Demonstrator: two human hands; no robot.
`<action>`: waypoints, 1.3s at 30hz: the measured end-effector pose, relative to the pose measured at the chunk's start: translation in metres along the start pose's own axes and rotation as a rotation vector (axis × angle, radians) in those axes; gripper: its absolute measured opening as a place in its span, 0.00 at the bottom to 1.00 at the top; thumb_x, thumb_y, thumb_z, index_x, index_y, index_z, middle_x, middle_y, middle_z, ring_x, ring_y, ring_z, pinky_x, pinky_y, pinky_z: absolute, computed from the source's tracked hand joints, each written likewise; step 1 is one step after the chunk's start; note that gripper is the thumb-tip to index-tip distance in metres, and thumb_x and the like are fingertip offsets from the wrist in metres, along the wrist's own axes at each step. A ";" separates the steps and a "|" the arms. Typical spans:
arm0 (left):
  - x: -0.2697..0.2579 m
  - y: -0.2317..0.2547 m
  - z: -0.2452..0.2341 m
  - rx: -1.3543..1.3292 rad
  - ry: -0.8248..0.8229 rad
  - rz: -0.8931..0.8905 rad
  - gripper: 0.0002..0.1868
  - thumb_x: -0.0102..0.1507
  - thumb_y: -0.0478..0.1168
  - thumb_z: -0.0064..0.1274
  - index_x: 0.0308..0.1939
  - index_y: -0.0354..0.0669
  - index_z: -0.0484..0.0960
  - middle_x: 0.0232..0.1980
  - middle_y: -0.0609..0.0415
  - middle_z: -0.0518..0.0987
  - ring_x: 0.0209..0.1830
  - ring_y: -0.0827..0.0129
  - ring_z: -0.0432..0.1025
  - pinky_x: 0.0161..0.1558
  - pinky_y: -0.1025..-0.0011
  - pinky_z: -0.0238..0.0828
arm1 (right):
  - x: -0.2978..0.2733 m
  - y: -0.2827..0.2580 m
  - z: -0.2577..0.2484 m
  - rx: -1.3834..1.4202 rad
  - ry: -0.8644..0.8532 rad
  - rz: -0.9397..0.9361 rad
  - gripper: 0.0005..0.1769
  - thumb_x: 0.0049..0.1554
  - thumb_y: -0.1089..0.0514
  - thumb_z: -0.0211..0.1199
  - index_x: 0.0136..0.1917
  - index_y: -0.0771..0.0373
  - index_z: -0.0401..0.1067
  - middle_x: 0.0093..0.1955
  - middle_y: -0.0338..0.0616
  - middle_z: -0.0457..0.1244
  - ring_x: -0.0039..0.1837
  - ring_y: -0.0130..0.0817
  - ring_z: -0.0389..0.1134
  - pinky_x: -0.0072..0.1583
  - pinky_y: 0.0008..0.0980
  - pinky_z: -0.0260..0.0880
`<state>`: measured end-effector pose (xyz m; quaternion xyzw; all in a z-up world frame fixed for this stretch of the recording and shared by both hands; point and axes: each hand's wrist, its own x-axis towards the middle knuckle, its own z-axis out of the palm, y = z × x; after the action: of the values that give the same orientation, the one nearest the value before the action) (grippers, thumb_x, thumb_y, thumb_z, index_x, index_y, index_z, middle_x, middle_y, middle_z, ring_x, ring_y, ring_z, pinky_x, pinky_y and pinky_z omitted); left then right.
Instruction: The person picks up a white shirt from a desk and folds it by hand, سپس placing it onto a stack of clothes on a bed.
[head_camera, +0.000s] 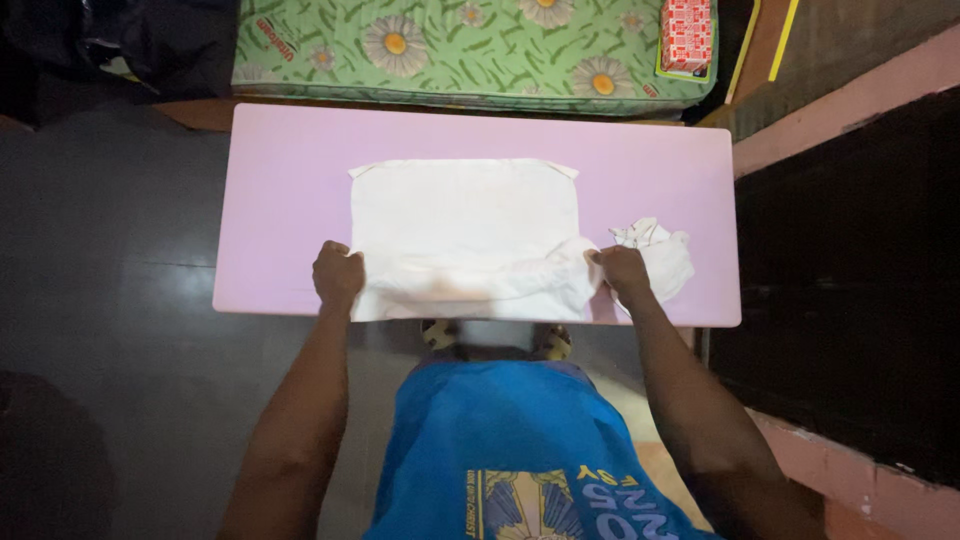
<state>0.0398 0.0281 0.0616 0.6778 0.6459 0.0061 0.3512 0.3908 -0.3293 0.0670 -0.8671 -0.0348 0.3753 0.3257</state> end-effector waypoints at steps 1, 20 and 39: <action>-0.006 0.003 0.005 0.003 -0.004 -0.004 0.20 0.62 0.41 0.60 0.55 0.36 0.80 0.52 0.40 0.82 0.51 0.53 0.75 0.55 0.56 0.72 | 0.005 0.003 0.004 -0.002 -0.002 0.006 0.15 0.64 0.54 0.66 0.52 0.72 0.77 0.49 0.59 0.70 0.49 0.52 0.68 0.50 0.44 0.71; -0.088 0.125 0.129 0.546 -0.425 0.598 0.62 0.53 0.61 0.68 0.82 0.63 0.43 0.84 0.48 0.25 0.81 0.29 0.19 0.69 0.19 0.34 | 0.077 -0.129 0.128 -0.867 -0.092 -0.713 0.41 0.66 0.35 0.44 0.83 0.60 0.45 0.87 0.45 0.35 0.86 0.45 0.32 0.81 0.47 0.34; -0.085 0.134 0.131 0.669 -0.495 0.521 0.62 0.56 0.63 0.65 0.82 0.71 0.35 0.84 0.54 0.18 0.80 0.33 0.14 0.70 0.22 0.31 | 0.127 -0.067 0.046 0.099 0.433 -0.368 0.09 0.52 0.64 0.68 0.47 0.64 0.74 0.38 0.41 0.67 0.39 0.30 0.65 0.43 0.28 0.69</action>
<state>0.2027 -0.0973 0.0656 0.8736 0.3183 -0.2756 0.2439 0.4632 -0.2129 0.0036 -0.8891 -0.1030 0.1173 0.4303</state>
